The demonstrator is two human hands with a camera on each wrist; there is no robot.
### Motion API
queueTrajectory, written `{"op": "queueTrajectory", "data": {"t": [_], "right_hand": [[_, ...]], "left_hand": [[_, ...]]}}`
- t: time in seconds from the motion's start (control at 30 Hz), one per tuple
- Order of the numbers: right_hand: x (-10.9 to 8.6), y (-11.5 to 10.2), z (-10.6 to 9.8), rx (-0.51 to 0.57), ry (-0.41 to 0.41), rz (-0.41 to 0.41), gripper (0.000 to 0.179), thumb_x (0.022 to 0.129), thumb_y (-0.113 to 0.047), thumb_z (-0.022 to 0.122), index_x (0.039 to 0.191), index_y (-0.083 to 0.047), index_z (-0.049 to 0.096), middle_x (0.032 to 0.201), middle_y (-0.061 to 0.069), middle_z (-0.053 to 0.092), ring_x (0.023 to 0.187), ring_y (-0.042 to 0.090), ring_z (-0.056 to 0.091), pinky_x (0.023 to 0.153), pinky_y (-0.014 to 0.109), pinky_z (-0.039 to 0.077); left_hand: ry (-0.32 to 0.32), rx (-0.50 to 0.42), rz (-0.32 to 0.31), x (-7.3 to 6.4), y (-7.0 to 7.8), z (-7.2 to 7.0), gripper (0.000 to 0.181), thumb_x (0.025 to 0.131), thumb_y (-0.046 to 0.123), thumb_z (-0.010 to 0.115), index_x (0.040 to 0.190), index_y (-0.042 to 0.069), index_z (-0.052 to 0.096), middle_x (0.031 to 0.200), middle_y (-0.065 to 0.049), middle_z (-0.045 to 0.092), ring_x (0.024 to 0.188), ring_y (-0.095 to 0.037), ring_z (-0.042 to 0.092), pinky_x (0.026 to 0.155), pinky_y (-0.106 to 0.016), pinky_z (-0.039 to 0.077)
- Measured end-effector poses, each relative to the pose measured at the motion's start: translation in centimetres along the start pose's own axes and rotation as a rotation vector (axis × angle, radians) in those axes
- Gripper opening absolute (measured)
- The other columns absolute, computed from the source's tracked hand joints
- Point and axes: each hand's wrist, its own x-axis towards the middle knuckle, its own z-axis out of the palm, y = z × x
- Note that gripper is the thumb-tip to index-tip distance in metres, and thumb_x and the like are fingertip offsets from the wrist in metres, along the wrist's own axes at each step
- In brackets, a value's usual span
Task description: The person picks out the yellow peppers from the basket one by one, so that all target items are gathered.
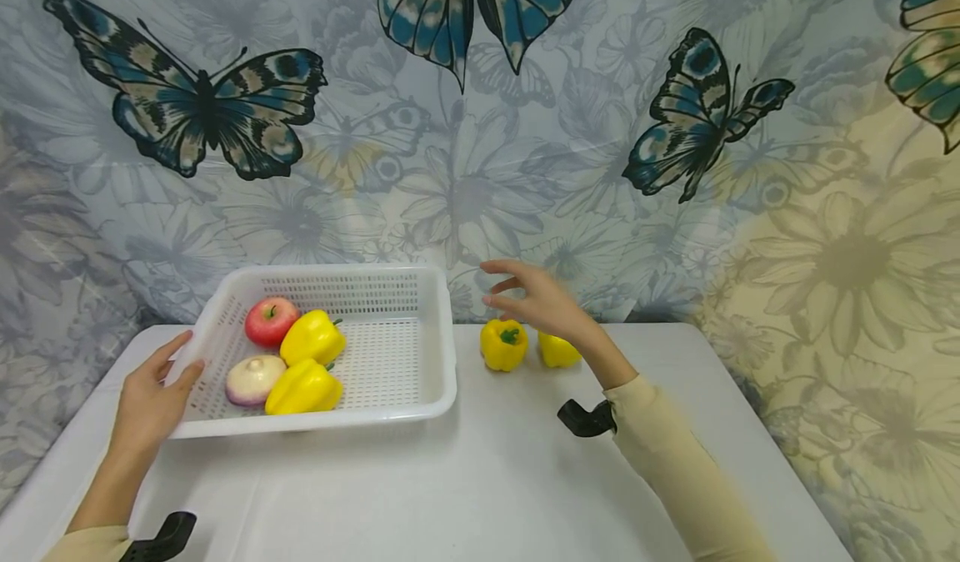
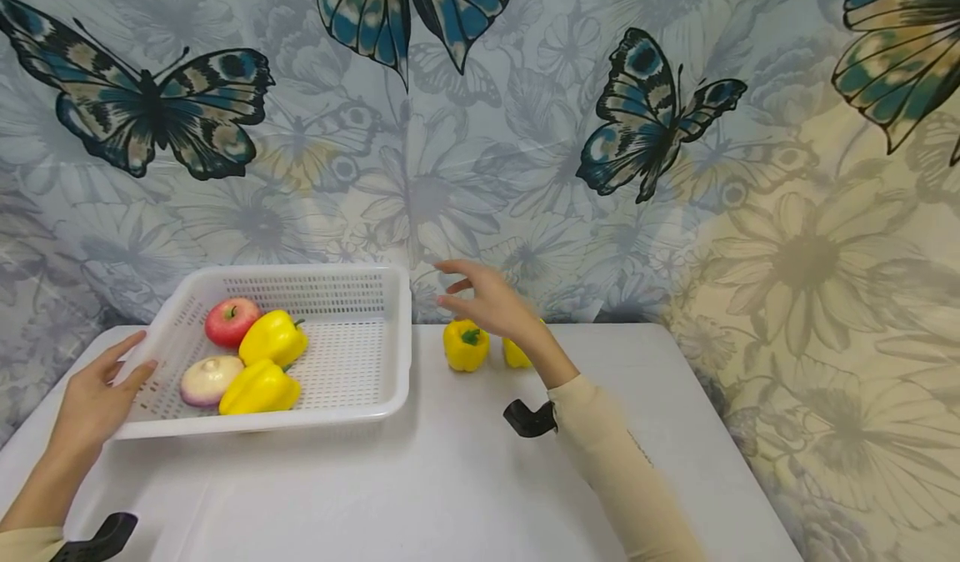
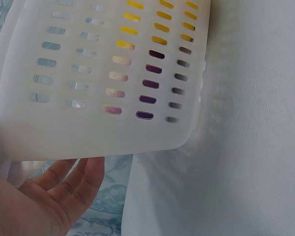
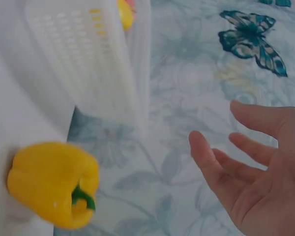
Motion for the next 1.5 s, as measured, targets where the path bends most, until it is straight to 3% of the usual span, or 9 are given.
{"op": "queueTrajectory", "data": {"t": [0.13,0.4,0.7,0.9,0.97,1.17,1.3,1.5], "right_hand": [[0.9,-0.5,1.6,0.04,-0.002,0.013,0.051,0.096,-0.016,0.064,0.143,-0.006,0.047,0.145,0.008,0.048,0.116,0.027,0.058,0.079,0.037,0.056],[2.3,-1.9,4.6,0.077,-0.014,0.049,0.048,0.095,-0.016,0.064,0.139,-0.004,0.051,0.139,0.011,0.053,0.109,0.026,0.062,0.073,0.031,0.057],[3.1,-3.1,8.6,0.111,-0.047,0.066,0.048,0.094,-0.016,0.066,0.139,-0.004,0.051,0.137,0.011,0.055,0.106,0.023,0.063,0.077,0.035,0.057],[3.6,-3.8,11.1,0.101,-0.05,0.092,0.048,0.094,-0.019,0.067,0.138,-0.005,0.053,0.135,0.01,0.057,0.101,0.02,0.064,0.071,0.026,0.056],[3.8,-4.0,11.9,0.09,-0.05,0.108,0.048,0.094,-0.02,0.067,0.138,-0.006,0.054,0.134,0.01,0.058,0.103,0.021,0.063,0.071,0.024,0.055],[4.4,-4.2,13.8,-0.012,-0.056,0.124,0.05,0.09,-0.023,0.072,0.135,-0.007,0.057,0.132,0.011,0.06,0.115,0.028,0.059,0.088,0.028,0.05],[4.5,-4.2,15.1,-0.053,-0.067,0.171,0.051,0.09,-0.027,0.072,0.135,-0.009,0.057,0.131,0.011,0.061,0.112,0.026,0.061,0.087,0.029,0.051],[5.0,-4.8,17.3,-0.119,-0.092,0.214,0.058,0.086,-0.027,0.077,0.136,-0.009,0.056,0.131,0.01,0.061,0.111,0.024,0.062,0.085,0.029,0.051]], "left_hand": [[-0.003,-0.002,-0.001,0.0,-0.1,0.1,0.056,0.101,0.025,0.05,0.151,0.007,0.034,0.125,-0.038,0.053,0.098,-0.035,0.055,0.064,-0.026,0.038],[-0.01,-0.023,-0.024,0.0,-0.1,0.2,0.056,0.102,0.026,0.049,0.153,0.008,0.032,0.129,-0.039,0.05,0.107,-0.043,0.053,0.064,-0.026,0.038],[-0.007,-0.024,-0.027,0.0,0.1,0.1,0.056,0.102,0.024,0.049,0.152,0.008,0.032,0.129,-0.039,0.049,0.106,-0.044,0.054,0.062,-0.023,0.038],[-0.012,-0.039,-0.041,0.0,0.1,0.0,0.056,0.102,0.025,0.048,0.153,0.009,0.031,0.132,-0.04,0.047,0.112,-0.047,0.051,0.066,-0.025,0.038],[-0.014,-0.048,-0.05,0.0,0.1,0.0,0.057,0.102,0.026,0.048,0.153,0.009,0.03,0.135,-0.04,0.045,0.117,-0.049,0.048,0.069,-0.03,0.038],[-0.012,-0.079,-0.05,0.1,0.2,0.3,0.057,0.102,0.026,0.048,0.153,0.01,0.031,0.136,-0.039,0.045,0.121,-0.048,0.045,0.081,-0.044,0.04],[-0.023,-0.07,-0.037,0.2,0.3,0.5,0.057,0.102,0.028,0.048,0.153,0.01,0.03,0.135,-0.04,0.044,0.119,-0.05,0.045,0.083,-0.051,0.039],[-0.028,-0.042,-0.028,0.0,0.1,0.0,0.057,0.103,0.027,0.047,0.154,0.01,0.029,0.132,-0.04,0.047,0.114,-0.049,0.05,0.069,-0.032,0.042]]}}
